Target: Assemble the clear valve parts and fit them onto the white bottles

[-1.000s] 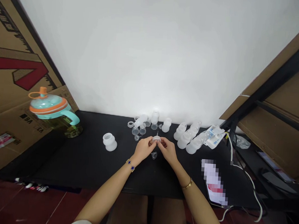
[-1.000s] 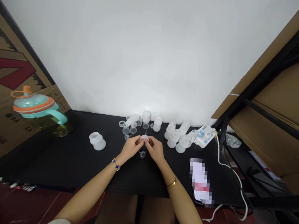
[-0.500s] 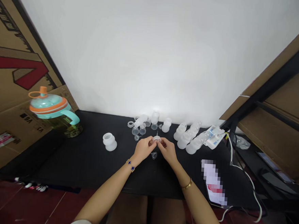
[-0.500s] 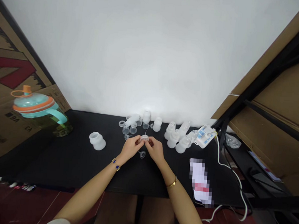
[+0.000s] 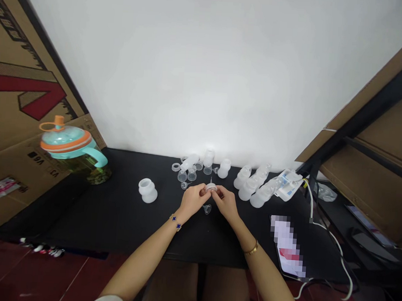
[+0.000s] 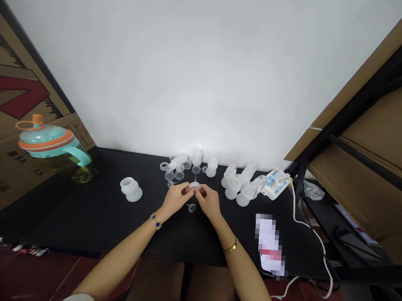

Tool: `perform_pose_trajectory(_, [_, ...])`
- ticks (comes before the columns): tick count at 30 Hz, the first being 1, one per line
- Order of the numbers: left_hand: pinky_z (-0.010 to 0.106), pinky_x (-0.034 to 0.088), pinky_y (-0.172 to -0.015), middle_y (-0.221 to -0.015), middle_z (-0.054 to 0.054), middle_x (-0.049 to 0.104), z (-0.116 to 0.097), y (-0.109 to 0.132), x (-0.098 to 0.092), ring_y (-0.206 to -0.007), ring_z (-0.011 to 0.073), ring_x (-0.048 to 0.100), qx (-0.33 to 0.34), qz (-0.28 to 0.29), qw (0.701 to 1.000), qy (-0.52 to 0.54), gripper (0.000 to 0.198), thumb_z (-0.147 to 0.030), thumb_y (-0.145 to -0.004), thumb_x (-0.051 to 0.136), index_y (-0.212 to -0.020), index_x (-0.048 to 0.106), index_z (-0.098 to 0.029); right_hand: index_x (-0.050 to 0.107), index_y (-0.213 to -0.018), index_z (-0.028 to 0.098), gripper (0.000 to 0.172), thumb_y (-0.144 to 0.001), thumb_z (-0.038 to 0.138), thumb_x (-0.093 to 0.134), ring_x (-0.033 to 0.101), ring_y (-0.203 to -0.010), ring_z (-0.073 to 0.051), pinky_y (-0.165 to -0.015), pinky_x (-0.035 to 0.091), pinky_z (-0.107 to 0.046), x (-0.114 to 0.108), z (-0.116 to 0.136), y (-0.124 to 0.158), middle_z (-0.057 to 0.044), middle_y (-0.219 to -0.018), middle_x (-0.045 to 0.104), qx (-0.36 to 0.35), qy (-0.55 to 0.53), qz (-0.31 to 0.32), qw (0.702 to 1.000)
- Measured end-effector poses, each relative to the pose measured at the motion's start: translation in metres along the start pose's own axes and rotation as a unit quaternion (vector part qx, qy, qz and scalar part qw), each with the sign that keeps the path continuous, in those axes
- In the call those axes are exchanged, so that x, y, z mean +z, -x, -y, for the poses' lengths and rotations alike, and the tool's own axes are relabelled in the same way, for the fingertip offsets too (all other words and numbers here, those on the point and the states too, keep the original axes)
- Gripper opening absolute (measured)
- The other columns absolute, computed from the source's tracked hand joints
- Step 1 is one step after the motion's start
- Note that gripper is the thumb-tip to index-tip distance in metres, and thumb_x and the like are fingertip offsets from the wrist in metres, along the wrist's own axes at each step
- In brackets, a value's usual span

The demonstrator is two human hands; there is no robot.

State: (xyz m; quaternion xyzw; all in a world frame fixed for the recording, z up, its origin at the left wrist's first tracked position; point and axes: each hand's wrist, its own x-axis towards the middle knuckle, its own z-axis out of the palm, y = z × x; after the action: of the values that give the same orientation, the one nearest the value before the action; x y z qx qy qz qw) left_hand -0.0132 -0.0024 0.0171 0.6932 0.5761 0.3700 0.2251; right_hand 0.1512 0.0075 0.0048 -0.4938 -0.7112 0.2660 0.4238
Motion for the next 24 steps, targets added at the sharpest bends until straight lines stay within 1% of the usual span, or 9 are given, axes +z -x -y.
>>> perform_pose_trajectory(12, [0.026, 0.024, -0.056, -0.056, -0.005, 0.050, -0.0004, 0.0000, -0.0001, -0.054, 0.0114, 0.043, 0.000, -0.004, 1.000, -0.005, 0.034, -0.039, -0.087, 0.055, -0.061, 0.044, -0.020, 0.072, -0.088, 0.021, 0.029, -0.091, 0.045, 0.057, 0.049, -0.054, -0.014, -0.053, 0.035, -0.024, 0.0014, -0.0033, -0.0001, 0.003, -0.060, 0.057, -0.001, 0.011, -0.003, 1.000])
perform_pose_trajectory(19, [0.026, 0.024, -0.056, -0.056, -0.004, 0.051, -0.0006, 0.0003, 0.0003, -0.055, 0.0119, 0.044, -0.006, -0.001, 1.000, -0.008, 0.034, -0.039, -0.087, 0.055, -0.061, 0.044, -0.020, 0.072, -0.087, 0.021, 0.030, -0.091, 0.046, 0.057, 0.048, -0.053, -0.014, -0.054, 0.035, -0.024, 0.0007, -0.0015, -0.0001, 0.003, -0.059, 0.056, -0.001, 0.020, -0.002, 1.000])
perform_pose_trajectory(24, [0.026, 0.024, -0.056, -0.055, -0.004, 0.050, 0.0003, 0.0001, 0.0009, -0.054, 0.0117, 0.043, 0.003, -0.005, 1.000, -0.008, 0.035, -0.038, -0.087, 0.055, -0.060, 0.043, -0.020, 0.072, -0.086, 0.020, 0.030, -0.091, 0.045, 0.057, 0.047, -0.053, -0.014, -0.053, 0.034, -0.025, 0.0009, -0.0018, -0.0004, 0.003, -0.058, 0.054, -0.001, 0.020, -0.003, 1.000])
